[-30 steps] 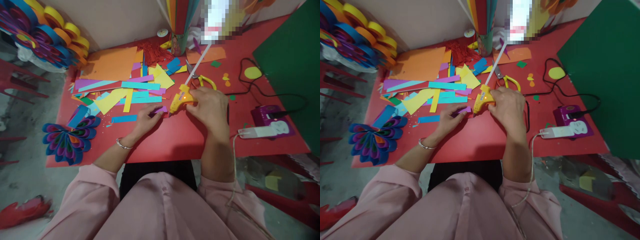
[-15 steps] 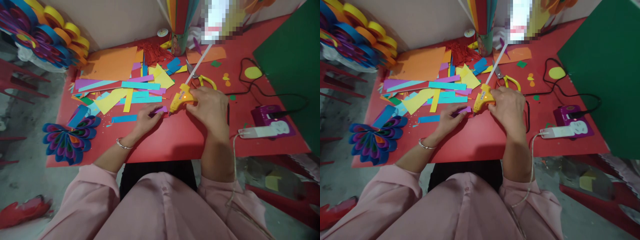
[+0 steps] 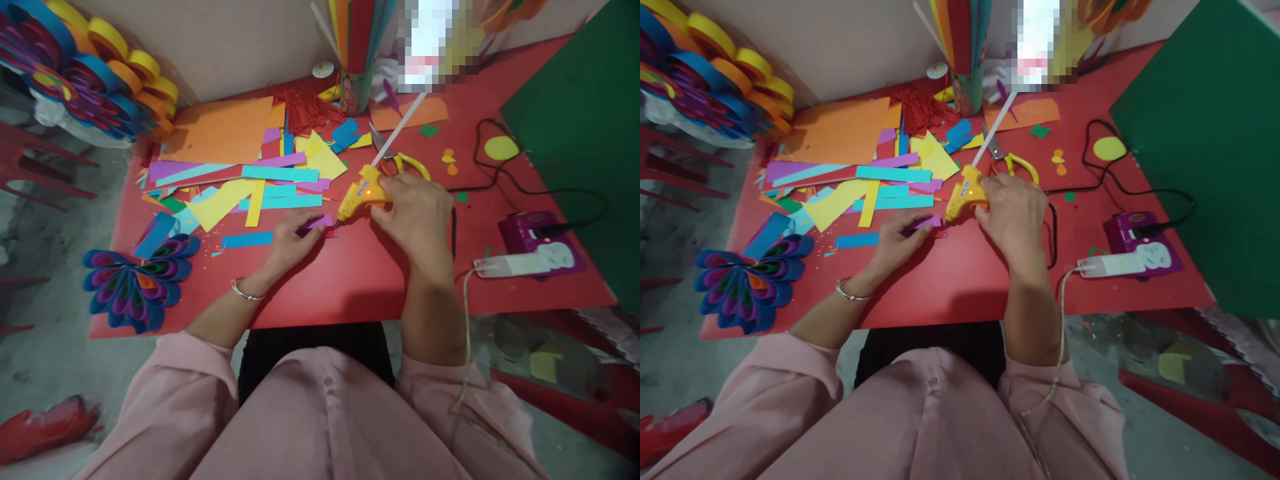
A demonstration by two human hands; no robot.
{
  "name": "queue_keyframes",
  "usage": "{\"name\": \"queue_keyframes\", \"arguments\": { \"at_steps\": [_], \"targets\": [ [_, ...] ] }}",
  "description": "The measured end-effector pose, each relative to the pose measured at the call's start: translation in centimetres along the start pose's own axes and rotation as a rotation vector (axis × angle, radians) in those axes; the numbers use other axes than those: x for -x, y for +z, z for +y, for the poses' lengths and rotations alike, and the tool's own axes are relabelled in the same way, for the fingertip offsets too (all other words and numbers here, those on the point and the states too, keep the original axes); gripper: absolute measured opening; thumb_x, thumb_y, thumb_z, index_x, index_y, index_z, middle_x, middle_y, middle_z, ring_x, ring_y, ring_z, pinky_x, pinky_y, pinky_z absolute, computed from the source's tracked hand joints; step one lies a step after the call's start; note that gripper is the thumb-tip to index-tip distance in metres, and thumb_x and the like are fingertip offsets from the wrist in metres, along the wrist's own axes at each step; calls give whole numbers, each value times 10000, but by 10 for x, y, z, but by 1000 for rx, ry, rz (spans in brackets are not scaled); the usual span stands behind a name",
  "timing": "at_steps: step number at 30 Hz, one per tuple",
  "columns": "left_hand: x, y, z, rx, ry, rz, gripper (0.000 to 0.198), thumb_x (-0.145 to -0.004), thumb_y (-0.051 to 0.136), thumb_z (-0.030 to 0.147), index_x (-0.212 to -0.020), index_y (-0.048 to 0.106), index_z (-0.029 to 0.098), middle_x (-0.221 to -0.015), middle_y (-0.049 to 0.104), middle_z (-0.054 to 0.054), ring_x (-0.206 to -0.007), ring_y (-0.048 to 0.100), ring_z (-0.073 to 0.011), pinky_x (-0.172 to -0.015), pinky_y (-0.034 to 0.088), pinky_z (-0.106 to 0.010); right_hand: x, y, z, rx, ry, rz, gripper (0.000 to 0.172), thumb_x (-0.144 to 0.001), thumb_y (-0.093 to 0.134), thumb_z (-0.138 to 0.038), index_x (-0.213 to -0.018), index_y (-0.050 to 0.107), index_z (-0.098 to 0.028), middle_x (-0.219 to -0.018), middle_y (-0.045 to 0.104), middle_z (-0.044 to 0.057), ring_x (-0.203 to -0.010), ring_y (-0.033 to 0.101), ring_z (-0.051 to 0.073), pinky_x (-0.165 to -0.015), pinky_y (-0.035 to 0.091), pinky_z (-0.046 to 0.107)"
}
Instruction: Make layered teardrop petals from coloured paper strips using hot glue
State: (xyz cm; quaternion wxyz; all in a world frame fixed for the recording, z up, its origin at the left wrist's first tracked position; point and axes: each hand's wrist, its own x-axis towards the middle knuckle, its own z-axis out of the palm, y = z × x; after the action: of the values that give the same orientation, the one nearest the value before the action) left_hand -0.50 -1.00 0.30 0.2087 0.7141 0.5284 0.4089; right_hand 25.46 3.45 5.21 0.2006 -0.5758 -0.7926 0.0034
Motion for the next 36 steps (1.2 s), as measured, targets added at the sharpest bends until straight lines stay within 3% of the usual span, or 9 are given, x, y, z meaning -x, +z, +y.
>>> {"name": "queue_keyframes", "arguments": {
  "at_steps": [6, 11, 18, 24, 26, 29, 32, 36],
  "targets": [
    [0, -1, 0, -20, 19, 0, 192, -1026, 736, 346, -1146, 826, 226, -1155, 847, -99, -1101, 795, -255, -985, 664, -460, 1, 5, 4, -66, 82, 10, 314, -1008, 639, -396, -1240, 740, -209, -1071, 736, 133, -1109, 693, 367, -880, 537, 466],
    [0, 0, 0, -24, 21, -6, 186, -1027, 735, 342, -1149, 818, 228, -1152, 849, -92, -1109, 799, -249, -1000, 667, -456, 0, 11, 12, -132, 162, 34, 420, -972, 687, -462, -1295, 716, -196, -1143, 737, 176, -1097, 689, 384, -862, 553, 479],
    [1, 0, -3, -42, 22, -1, 177, -1009, 743, 304, -1147, 826, 232, -1153, 850, -96, -1115, 792, -258, -995, 666, -477, -16, 25, 33, -80, 384, 130, 512, -993, 653, -480, -1423, 666, -203, -1301, 702, 219, -1247, 637, 404, -1029, 532, 572],
    [1, 2, -4, -16, 58, 20, 170, -1010, 743, 314, -1139, 822, 236, -1142, 847, -106, -1099, 792, -266, -975, 667, -496, -16, 23, 33, -38, 417, 190, 474, -985, 673, -423, -1404, 687, -200, -1387, 668, 232, -1368, 566, 453, -1075, 489, 680],
    [1, 1, -2, -9, 78, 18, 165, -1012, 733, 306, -1137, 817, 239, -1131, 849, -100, -1099, 793, -262, -986, 665, -502, -14, 18, 25, -101, 367, 221, 400, -987, 652, -378, -1344, 724, -213, -1372, 697, 209, -1339, 602, 423, -1068, 511, 639],
    [1, -1, 2, -11, 114, 0, 155, -1016, 721, 288, -1131, 811, 236, -1110, 852, -86, -1095, 795, -246, -1010, 657, -489, -10, 14, 10, -346, 178, 41, 334, -942, 661, -283, -1255, 776, -253, -1194, 788, 123, -1086, 725, 310, -935, 590, 469],
    [1, -3, 6, -42, 130, -35, 161, -1023, 721, 312, -1128, 810, 228, -1107, 855, -82, -1068, 797, -240, -1026, 643, -480, -8, 16, -1, -537, 22, -203, 461, -812, 710, -185, -1258, 805, -255, -1093, 826, 64, -880, 743, 244, -819, 599, 388],
    [1, -4, 8, -75, 165, -80, 184, -1030, 718, 347, -1138, 810, 229, -1109, 856, -83, -1077, 793, -247, -1033, 635, -473, -8, 20, -7, -651, 10, -279, 504, -767, 676, -130, -1238, 823, -228, -1074, 843, 58, -853, 745, 223, -811, 590, 360]
  ]
}}
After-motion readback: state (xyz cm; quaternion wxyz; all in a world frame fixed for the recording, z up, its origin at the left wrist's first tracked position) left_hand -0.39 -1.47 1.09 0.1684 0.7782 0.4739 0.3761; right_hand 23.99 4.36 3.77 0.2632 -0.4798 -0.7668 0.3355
